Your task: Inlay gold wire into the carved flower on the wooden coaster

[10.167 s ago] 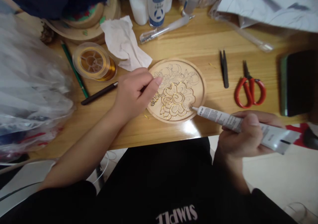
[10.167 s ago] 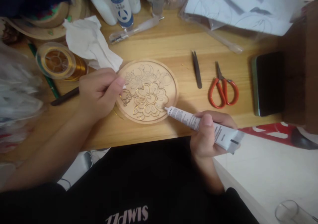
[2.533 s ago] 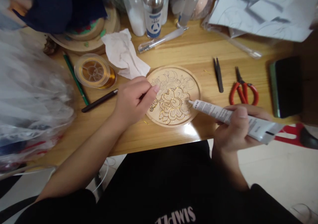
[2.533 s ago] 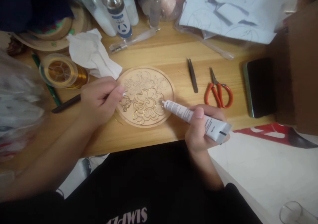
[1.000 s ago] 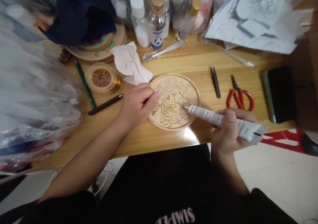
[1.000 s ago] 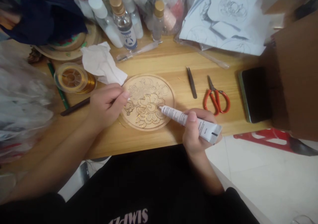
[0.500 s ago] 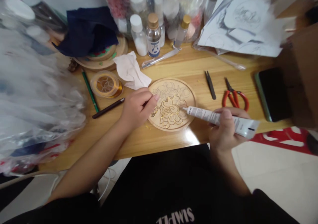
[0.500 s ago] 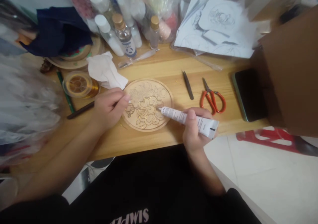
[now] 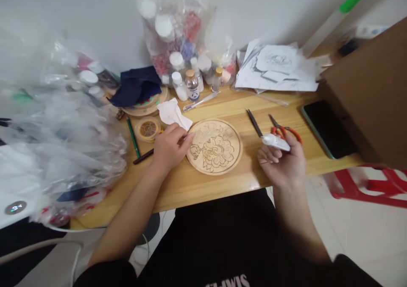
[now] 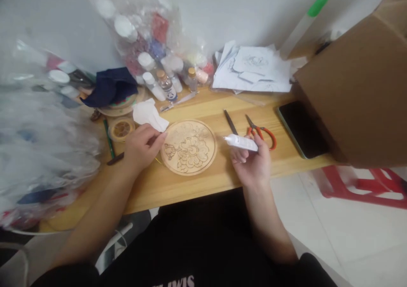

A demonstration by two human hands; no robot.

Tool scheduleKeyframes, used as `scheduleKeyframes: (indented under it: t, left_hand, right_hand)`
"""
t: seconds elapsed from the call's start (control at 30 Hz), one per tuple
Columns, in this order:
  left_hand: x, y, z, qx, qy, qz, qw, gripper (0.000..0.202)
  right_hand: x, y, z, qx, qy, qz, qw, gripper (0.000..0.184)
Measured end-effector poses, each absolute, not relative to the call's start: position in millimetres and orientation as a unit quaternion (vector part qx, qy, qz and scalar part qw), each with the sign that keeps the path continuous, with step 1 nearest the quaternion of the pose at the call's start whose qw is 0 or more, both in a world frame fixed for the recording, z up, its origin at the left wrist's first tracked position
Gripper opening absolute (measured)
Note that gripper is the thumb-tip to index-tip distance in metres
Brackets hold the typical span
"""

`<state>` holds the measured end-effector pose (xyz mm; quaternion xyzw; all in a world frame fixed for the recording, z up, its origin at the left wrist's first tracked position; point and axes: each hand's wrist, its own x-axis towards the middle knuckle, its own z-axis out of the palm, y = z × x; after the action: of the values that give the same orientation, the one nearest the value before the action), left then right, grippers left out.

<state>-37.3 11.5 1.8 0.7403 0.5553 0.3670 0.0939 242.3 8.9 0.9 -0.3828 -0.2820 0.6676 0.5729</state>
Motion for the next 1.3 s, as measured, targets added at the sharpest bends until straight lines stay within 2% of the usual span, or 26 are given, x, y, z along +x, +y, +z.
scheduleKeyframes:
  t: [0.27,0.43,0.53,0.67,1.07,1.3]
  left_hand:
    - [-31.3,10.4,10.7,0.707,0.537,0.440,0.135,0.021]
    - [-18.3,-10.7,43.9,0.700,0.503,0.483,0.149,0.023]
    - [-2.9,-32.2,72.6,0.690,0.442,0.534,0.209,0.014]
    - [13.5,-44.9,88.1,0.666,0.439,0.560,0.222,0.006]
    - [14.4,-13.1,-4.0,0.446,0.612,0.631,0.169,0.028]
    - [18.0,-11.7,-16.0,0.419,0.658,0.611,0.136,0.020]
  right_hand:
    - [241.9,-1.4,4.5,-0.304,-0.248,0.724,0.567,0.045]
    - [228.6,-14.6,30.6,-0.245,-0.147,0.780,0.557,0.033]
    - [218.0,-25.5,50.1,-0.202,-0.149,0.795,0.552,0.023]
    - [208.4,-33.9,63.5,-0.174,-0.176,0.803,0.542,0.021]
    - [219.8,7.3,64.3,-0.237,-0.187,0.788,0.537,0.026]
    - [206.1,51.0,64.3,-0.229,-0.223,0.786,0.529,0.029]
